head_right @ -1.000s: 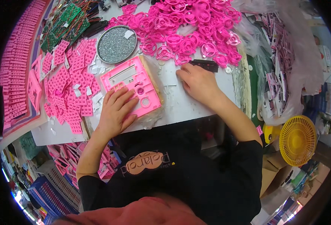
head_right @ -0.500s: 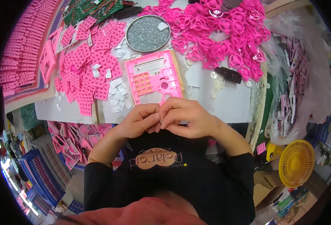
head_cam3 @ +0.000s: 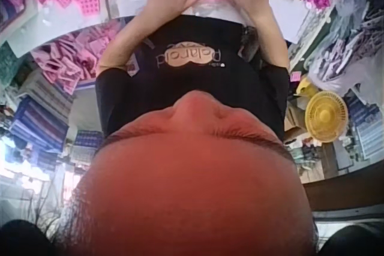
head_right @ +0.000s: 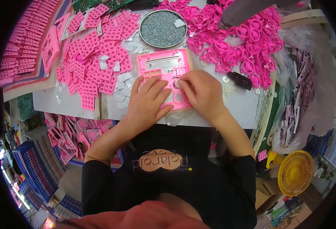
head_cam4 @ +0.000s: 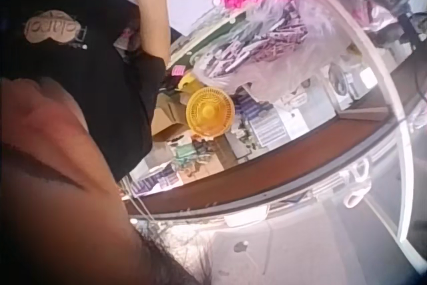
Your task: Assembling and gluing components inside a pink toy electronic device.
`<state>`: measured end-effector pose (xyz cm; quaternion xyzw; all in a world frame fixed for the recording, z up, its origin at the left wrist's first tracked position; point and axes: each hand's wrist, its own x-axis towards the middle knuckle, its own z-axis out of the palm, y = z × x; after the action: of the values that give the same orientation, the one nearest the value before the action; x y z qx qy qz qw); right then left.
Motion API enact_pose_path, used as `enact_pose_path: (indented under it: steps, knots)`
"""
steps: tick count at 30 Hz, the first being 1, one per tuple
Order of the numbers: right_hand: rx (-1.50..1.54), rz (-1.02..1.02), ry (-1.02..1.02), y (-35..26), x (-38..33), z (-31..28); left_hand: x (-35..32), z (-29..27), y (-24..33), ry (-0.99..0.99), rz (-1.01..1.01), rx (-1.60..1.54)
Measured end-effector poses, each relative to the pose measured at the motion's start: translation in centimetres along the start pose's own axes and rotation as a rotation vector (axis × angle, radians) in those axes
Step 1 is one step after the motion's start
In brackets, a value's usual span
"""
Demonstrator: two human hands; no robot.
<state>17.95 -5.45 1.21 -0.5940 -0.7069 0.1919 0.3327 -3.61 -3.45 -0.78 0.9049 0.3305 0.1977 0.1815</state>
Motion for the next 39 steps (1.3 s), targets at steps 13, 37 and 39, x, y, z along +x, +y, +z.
enact_pose_path:
  steps: [13,37,39]
  knots:
    - [-0.326,-0.162,-0.031,0.8,0.5,2.9,-0.4,0.4,-0.5,-0.077,0.006,0.03]
    - [0.669,-0.141,0.578,7.9,12.9,-14.4,15.8,1.2,-10.7,0.02,-0.068,0.286]
    - [0.579,-0.085,0.29,8.4,13.3,-15.2,14.9,-0.8,-9.2,-0.086,-0.07,0.181]
